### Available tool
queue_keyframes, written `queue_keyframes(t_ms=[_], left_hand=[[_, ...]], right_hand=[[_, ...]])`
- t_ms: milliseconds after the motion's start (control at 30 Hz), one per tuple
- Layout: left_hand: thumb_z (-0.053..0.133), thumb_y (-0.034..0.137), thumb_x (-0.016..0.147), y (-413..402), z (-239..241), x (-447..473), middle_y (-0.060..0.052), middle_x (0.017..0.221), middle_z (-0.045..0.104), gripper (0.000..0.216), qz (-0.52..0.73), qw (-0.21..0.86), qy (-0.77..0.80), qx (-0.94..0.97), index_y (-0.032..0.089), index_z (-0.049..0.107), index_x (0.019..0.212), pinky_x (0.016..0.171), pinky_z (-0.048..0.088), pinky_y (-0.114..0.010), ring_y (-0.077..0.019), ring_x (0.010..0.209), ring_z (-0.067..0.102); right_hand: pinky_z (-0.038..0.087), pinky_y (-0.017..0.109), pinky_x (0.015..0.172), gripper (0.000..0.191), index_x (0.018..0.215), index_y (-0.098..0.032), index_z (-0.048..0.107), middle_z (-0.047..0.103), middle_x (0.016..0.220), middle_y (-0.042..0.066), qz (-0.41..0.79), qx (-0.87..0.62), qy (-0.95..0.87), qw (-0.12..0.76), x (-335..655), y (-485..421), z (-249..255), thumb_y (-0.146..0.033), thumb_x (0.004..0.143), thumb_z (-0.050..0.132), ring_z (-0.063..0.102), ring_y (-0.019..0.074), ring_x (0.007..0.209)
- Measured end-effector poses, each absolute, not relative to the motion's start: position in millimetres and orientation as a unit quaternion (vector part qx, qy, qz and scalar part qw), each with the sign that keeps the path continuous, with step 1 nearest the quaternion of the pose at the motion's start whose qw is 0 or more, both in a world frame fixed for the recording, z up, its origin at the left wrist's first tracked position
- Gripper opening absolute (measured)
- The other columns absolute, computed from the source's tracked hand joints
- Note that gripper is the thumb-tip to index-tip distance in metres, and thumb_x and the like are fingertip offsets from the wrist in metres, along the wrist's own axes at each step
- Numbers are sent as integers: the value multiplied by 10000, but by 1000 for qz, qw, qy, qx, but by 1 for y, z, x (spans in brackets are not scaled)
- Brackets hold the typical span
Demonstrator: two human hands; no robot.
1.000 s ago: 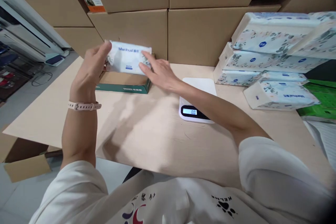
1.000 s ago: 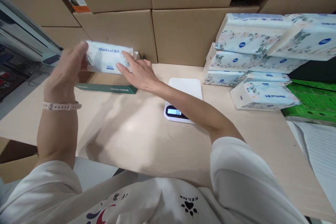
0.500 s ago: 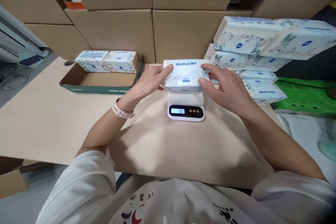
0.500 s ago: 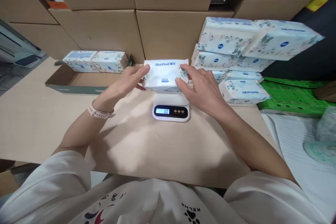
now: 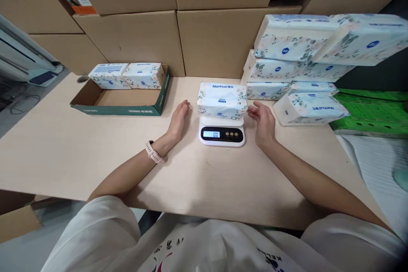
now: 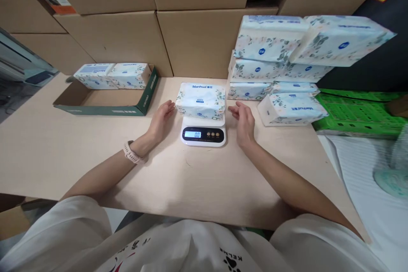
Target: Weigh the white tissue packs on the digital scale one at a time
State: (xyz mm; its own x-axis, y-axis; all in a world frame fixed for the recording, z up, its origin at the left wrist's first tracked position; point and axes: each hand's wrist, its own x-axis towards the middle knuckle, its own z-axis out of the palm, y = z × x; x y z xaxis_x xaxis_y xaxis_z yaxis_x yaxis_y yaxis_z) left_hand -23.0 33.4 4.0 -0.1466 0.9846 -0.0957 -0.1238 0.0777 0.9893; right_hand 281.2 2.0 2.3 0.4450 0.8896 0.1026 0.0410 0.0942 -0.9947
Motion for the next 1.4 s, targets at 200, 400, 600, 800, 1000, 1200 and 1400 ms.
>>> queue_keyframes(t_ms=[200, 400, 600, 800, 1000, 1200, 1400], left_hand=[[754, 624, 1010, 27, -18, -16, -183, 1405, 829, 504, 584, 486, 489, 429, 218, 775, 1307, 1343, 575, -524, -342, 1457, 763], [789, 682, 960, 25, -16, -19, -168, 1296, 819, 545, 592, 481, 488, 424, 218, 752, 1243, 1235, 623, -500, -298, 1242, 781], [765, 633, 972, 22, -14, -16, -156, 1274, 829, 471, 596, 480, 484, 424, 226, 768, 1210, 1212, 629, -509, -295, 1216, 775], [768, 624, 945, 23, -13, -15, -159, 1264, 826, 478, 599, 481, 484, 418, 220, 774, 1201, 1195, 627, -493, -290, 1195, 772], [762, 643, 965, 23, -14, -16, -157, 1257, 822, 478, 596, 478, 483, 429, 222, 769, 1192, 1185, 628, -483, -288, 1199, 776], [775, 625, 966, 23, -14, -16, -147, 1286, 840, 449, 600, 478, 482, 423, 225, 790, 1169, 1166, 641, -466, -273, 1179, 778], [780, 632, 970, 22, -13, -16, -153, 1295, 835, 449, 600, 478, 479, 426, 225, 790, 1157, 1156, 636, -475, -280, 1173, 769]], right_hand=[[636, 501, 1187, 592, 1292, -275, 748, 854, 1222, 81, 358, -563, -380, 640, 282, 6, -12, -784, 1022, 615, 816, 259, 1252], [639, 514, 1201, 562, 1270, -270, 777, 850, 1243, 92, 365, -570, -397, 620, 282, 2, -4, -752, 1041, 601, 804, 272, 1270], [643, 525, 1187, 572, 1246, -265, 774, 839, 1220, 97, 359, -572, -402, 618, 280, 1, -4, -765, 1034, 597, 803, 283, 1256], [645, 508, 1174, 568, 1245, -266, 780, 833, 1202, 87, 356, -579, -400, 615, 280, 2, -3, -753, 1022, 595, 806, 275, 1245], [653, 510, 1160, 573, 1203, -264, 777, 829, 1184, 90, 355, -582, -403, 610, 278, 2, -1, -773, 1008, 599, 805, 281, 1240], [650, 517, 1171, 542, 1163, -267, 782, 836, 1167, 87, 355, -584, -400, 610, 277, 1, 1, -756, 1004, 610, 808, 279, 1223], [639, 515, 1176, 483, 1125, -259, 787, 836, 1157, 91, 355, -583, -398, 612, 276, 0, 3, -696, 1011, 617, 805, 275, 1197]])
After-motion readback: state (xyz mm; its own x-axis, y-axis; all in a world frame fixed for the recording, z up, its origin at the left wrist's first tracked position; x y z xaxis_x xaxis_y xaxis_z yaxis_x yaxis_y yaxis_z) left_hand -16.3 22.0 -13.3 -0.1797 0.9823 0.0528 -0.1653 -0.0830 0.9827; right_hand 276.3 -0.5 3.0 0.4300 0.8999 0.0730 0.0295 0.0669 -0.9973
